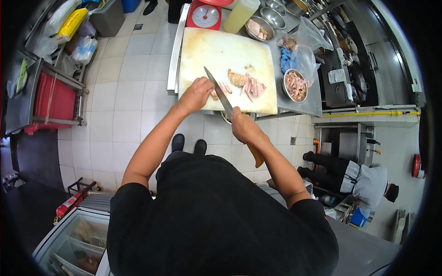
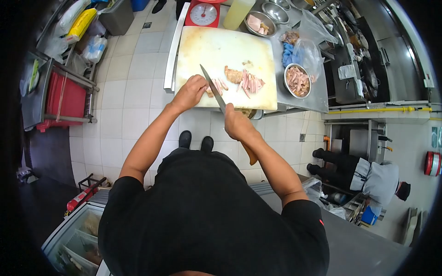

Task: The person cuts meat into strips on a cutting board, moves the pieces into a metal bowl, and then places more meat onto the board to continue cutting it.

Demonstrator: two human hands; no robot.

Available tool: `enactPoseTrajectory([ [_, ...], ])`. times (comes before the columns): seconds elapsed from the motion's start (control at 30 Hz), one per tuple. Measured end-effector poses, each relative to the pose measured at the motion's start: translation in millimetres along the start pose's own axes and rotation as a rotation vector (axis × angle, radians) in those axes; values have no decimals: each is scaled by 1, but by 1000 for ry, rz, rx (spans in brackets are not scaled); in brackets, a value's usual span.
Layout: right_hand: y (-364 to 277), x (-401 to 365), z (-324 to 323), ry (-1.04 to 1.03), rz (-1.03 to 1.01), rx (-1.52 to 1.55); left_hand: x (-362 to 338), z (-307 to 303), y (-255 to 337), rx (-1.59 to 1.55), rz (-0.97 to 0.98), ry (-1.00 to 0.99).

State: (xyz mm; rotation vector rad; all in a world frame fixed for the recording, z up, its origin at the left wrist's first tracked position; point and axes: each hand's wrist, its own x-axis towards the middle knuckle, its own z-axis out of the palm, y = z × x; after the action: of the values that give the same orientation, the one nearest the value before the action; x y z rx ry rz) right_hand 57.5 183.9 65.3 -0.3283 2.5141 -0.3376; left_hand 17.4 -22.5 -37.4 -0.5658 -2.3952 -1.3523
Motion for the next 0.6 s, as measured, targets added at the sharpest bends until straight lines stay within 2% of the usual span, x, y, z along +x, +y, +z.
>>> enactPoseTrajectory([
  [0.07, -3, -11, -13, 7, -50, -52, 0, 1, 1, 19, 6, 11],
  [0.1, -13, -19, -21, -30, -13, -40, 0, 2, 2, 39, 8, 19],
  [0.27, 2, 2, 26, 31, -11, 29, 0, -1, -1, 17, 12, -8],
  [0.33, -1, 3, 11, -27, 10, 89, -4, -3, -1, -7, 31, -16],
  [0.47, -8, -15, -16, -37, -24, -35, -2, -2, 0, 1, 3, -7],
  [0.53, -9, -12, -1, -85, 25, -33, -1, -3, 0, -2, -1, -4],
  [0.6, -1, 0, 31, 82, -55, -22, -2, -4, 0, 7, 15, -17],
])
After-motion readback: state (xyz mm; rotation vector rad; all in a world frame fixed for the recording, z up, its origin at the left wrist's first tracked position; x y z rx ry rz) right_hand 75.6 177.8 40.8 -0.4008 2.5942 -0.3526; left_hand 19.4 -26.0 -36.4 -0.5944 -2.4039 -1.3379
